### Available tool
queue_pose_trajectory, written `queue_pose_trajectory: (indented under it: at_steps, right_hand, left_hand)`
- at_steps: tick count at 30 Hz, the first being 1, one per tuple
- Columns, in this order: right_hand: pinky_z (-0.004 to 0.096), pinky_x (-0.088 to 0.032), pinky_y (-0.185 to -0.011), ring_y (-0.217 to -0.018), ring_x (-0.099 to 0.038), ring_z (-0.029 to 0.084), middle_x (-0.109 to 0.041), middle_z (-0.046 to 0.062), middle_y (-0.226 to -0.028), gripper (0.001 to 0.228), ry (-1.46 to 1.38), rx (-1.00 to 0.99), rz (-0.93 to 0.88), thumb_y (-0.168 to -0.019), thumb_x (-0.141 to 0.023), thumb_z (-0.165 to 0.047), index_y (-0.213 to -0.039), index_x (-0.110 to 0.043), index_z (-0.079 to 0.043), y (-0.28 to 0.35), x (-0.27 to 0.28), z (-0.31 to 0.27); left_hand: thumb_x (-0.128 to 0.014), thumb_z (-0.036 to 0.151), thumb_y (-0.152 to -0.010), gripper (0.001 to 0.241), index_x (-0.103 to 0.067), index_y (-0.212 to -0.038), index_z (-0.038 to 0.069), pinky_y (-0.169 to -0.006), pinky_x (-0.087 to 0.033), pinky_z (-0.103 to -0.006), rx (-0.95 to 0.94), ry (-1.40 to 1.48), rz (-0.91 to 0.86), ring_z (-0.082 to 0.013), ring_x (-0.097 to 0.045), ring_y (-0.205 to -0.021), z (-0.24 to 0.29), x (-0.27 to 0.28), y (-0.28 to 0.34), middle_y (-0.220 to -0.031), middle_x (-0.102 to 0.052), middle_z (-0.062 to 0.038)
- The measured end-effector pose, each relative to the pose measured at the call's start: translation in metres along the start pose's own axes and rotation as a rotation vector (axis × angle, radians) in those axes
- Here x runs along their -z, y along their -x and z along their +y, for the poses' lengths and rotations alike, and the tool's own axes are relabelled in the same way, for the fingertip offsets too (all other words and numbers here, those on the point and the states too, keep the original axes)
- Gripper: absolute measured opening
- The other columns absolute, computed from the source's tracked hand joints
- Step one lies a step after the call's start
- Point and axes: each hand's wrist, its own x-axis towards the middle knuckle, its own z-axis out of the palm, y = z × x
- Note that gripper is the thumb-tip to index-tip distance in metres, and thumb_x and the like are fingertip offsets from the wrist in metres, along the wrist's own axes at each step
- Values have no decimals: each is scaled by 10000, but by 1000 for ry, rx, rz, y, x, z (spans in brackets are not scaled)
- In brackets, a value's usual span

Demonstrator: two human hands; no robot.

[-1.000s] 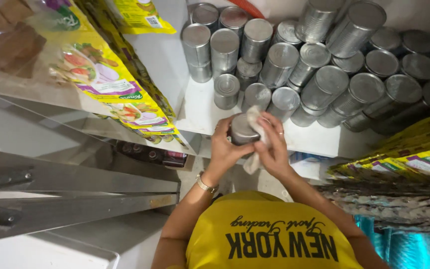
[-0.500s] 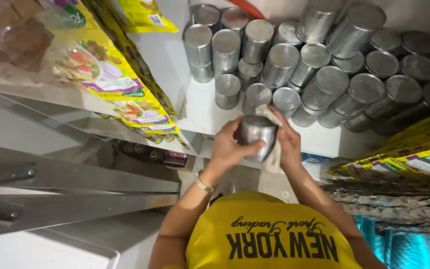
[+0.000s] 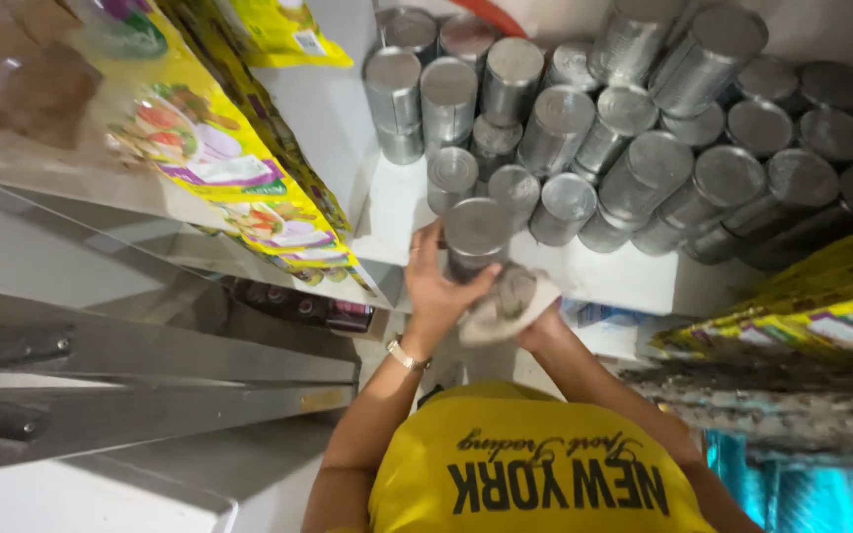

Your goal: Wiping dust off of canned goods on a shelf using a cloth and organizing them.

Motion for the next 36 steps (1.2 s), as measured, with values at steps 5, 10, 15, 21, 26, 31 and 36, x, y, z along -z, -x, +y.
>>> queue_pose_trajectory:
  at_steps: [5, 10, 15, 21, 26, 31, 36]
  right_hand:
    - [474, -488, -754, -893, -586, 310, -605, 161, -1063, 456, 576, 130, -113, -1052, -522, -391, -1248, -560, 19, -17, 47, -8]
    - [449, -474, -703, -837, -573, 305, -607, 167, -1010, 444, 500, 80, -228, -1080, -513, -390, -1229, -571, 25, -17, 88, -17]
    - [412, -498, -722, -864, -619, 303, -653, 170, -1039, 502, 60, -44, -239, -1065, -403, -459, -1248, -571, -23, -6, 93, -21]
    - [412, -502, -722, -871, -626, 303, -657, 167, -1052, 493, 31, -39, -230, -1060, -411, -451, -1259, -569, -28, -6, 97, -26]
    - [412, -505, -722, -877, -631, 302, -660, 164, -1064, 487, 12, -50, -219, -1056, -418, -445, -1268, -567, -33, -4, 105, -27]
    - [411, -508, -722, -882, -636, 302, -663, 162, -1075, 481, -10, -60, -213, -1051, -425, -438, -1277, -566, -37, 1, 117, -29]
    - [411, -511, -723, -888, -642, 302, -666, 160, -1086, 476, -21, -71, -226, -1047, -431, -431, -1286, -564, -41, 9, 173, -71]
  left_hand:
    - [-951, 297, -684, 904, -526, -1401, -52, -946, -540, -431, 70, -114, 179, -340, -633, -1065, -62, -1, -15, -1188, -619, -195]
    - [-956, 298, -692, 910, -512, -1410, -40, -1044, -493, -468, 77, -201, 338, -409, -595, -1221, -122, -16, -38, -1324, -589, -241]
    - [-944, 285, -718, 966, -431, -1475, -28, -1128, -416, -490, 139, -240, 402, -448, -522, -1329, -159, -36, -51, -1427, -547, -266]
    - [-941, 239, -683, 945, -429, -1436, -11, -1113, -336, -529, 169, -399, 426, -463, -468, -1285, -165, -43, -62, -1346, -528, -283]
    - [-914, 214, -730, 942, -397, -1484, -11, -1064, -387, -521, 219, -431, 400, -457, -489, -1222, -154, -41, -65, -1278, -501, -274]
    - [-864, 172, -795, 904, -355, -1525, 8, -1042, -439, -507, 227, -385, 384, -468, -513, -1246, -144, -37, -69, -1326, -493, -275]
    - [-850, 169, -815, 880, -321, -1504, 29, -1033, -449, -516, 241, -375, 343, -502, -490, -1263, -152, -39, -62, -1368, -457, -308]
